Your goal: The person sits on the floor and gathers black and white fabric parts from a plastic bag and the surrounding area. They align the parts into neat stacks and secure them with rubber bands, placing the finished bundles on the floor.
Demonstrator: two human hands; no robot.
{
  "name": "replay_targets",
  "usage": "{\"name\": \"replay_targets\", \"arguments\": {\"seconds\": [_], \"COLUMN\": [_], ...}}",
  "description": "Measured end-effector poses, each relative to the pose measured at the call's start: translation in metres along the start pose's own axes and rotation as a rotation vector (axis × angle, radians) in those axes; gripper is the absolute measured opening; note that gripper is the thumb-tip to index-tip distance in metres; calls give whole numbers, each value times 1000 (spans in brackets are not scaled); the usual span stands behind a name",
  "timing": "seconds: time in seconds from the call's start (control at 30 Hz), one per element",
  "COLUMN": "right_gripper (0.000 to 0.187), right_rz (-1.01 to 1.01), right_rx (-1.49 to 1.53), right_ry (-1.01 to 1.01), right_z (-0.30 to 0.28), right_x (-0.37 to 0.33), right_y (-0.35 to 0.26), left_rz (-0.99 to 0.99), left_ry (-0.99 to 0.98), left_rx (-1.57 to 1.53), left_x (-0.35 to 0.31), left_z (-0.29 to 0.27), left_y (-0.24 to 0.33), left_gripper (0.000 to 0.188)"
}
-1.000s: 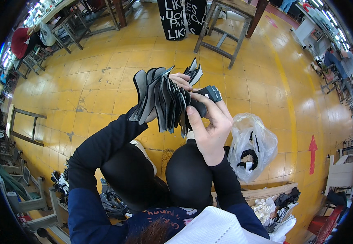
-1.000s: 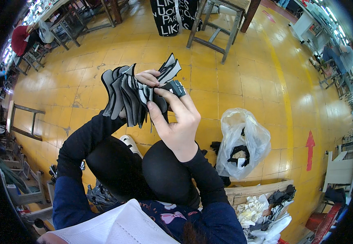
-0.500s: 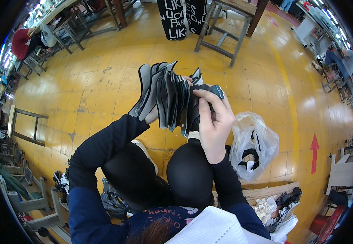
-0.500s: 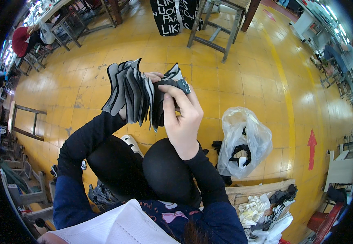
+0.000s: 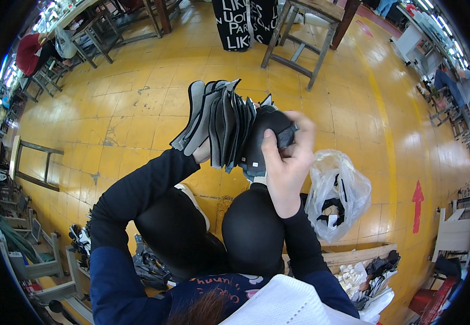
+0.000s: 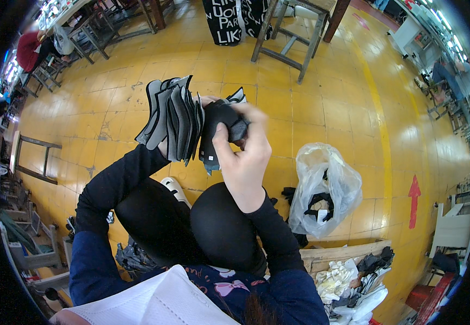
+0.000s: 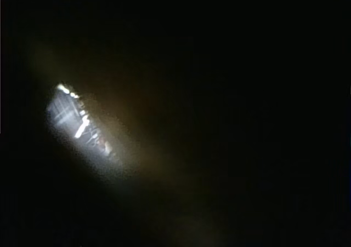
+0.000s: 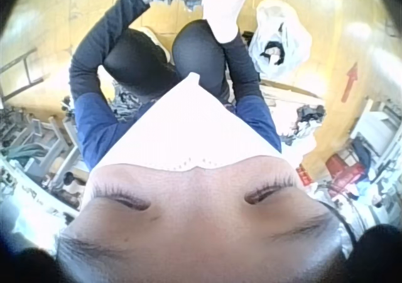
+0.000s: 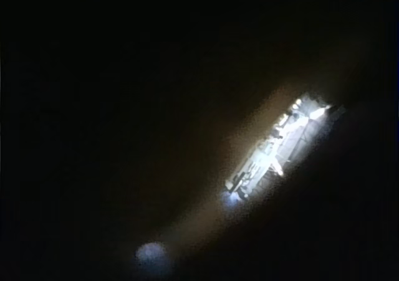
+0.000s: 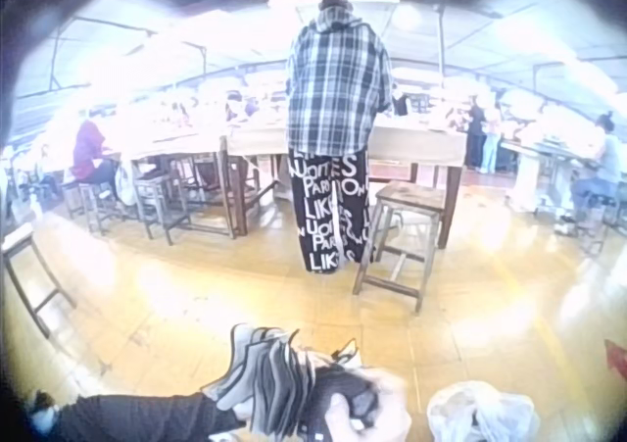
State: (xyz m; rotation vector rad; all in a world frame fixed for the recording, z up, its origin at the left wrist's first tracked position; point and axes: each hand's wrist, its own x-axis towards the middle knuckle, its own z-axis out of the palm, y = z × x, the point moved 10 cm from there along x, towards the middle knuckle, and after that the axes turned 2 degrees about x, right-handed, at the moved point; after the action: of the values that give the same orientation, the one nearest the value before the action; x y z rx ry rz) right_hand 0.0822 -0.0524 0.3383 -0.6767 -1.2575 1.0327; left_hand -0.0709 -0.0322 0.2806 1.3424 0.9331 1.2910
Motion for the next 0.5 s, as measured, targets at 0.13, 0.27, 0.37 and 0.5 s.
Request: {"name": "replay_targets", "arguments": {"seconds": [0.13,0.27,0.37,0.5], "right_gripper": [15,10,9,4], "right_rz": [-196,-221,-115,-145], "right_rx": [-313,-334,-297,-191], "right_ry": [-95,-141,-130,-41], "right_z": [2,6,10,2], "right_x": [4,5,2,4], "right_y": [-8,-12,-10,-7], "left_rz": [-53,57,-58,81], "left_ry": [46,34,32,-77], "left_rx": [-308,210,-3,157], "left_x": [2,1,-4,-3], "left_z": [-19,-21,-20,7], "left_y": [-32,-22,-26,9], "left_gripper": [29,30,32,36]}}
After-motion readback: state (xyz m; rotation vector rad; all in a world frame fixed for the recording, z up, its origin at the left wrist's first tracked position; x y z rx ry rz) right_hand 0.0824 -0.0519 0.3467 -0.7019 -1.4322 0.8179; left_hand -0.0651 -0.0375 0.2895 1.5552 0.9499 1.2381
